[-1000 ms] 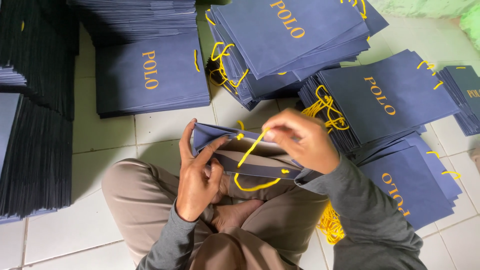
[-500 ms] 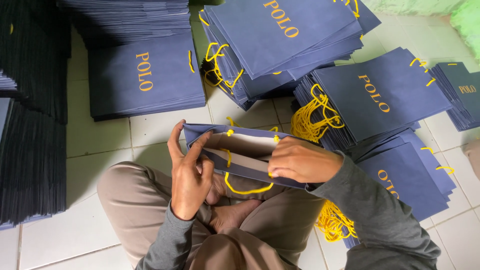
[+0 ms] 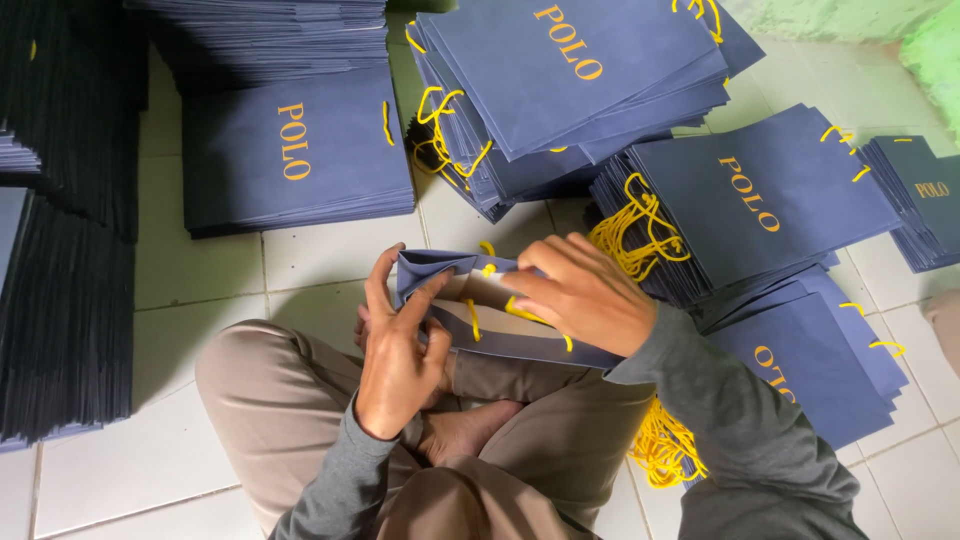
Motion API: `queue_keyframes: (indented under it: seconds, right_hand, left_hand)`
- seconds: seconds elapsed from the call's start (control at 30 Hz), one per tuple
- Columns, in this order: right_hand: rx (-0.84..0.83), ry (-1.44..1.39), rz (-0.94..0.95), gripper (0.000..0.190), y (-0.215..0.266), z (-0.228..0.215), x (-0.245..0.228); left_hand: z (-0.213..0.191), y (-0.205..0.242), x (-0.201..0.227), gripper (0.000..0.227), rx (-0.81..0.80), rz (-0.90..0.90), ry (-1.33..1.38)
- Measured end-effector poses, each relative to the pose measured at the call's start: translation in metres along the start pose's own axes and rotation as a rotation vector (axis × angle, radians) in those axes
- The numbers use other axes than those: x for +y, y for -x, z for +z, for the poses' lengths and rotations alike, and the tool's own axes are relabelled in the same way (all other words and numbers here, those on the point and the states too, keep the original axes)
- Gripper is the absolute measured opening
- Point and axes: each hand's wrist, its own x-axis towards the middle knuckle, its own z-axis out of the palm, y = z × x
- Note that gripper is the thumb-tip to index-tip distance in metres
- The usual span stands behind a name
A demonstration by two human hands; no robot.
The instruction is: Attaching yellow rope handles to blue paper shopping bags by threading them through holes and stacking the finished products.
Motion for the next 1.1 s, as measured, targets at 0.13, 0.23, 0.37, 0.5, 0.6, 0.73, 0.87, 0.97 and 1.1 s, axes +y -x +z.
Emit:
queue_keyframes:
  seconds: [0.13,0.23,0.37,0.5,0.6,0.73,0.87,0.97,1.1]
  right_hand:
    - [0.025,0.168,-0.102,0.025,-0.013,0.014,0.001]
    - [0.116,0.391,-0.181,0.012,-0.019,0.026,0.005]
    - [0.209,-0.075,-0.096,0.011,-0.022,0.002,-0.002]
    - [0.203,-0.308,0.019,0.011,-0.012,-0.018,-0.001]
    - [-0.089,-0.081,-0.035,0.010,-0.008,-0.022,0.001]
    - [-0.224,0.047,-0.034,0.014,0.013,-0.044,0.010]
    - [-0.243,0.431,-0.146,0.010,0.034,-0.029,0.026]
    - [-0.212,0.460,-0.189,0.008,0.037,-0.019,0.029]
    - [0.088,-0.153,0.012,0.013,0.026,-0.029,0.013]
  left_hand:
    - [-0.001,-0.002,0.005,0.060,-0.002,0.009,-0.010]
    - [0.003,-0.006,0.004,0.058,0.014,0.017,-0.041]
    - [0.006,-0.013,-0.001,0.056,0.011,0.000,-0.046]
    - [0.007,-0.020,0.000,0.056,-0.005,-0.005,-0.004]
    - [0.005,-0.021,0.001,0.056,-0.021,-0.019,0.004]
    - [0.003,-0.022,-0.003,0.058,-0.071,-0.041,0.008]
    - [0.001,-0.022,-0.003,0.057,-0.085,-0.037,0.079]
    - [0.002,-0.025,-0.003,0.057,-0.098,-0.036,0.084]
    - [-0.002,-0.027,0.000,0.057,-0.058,-0.028,0.045]
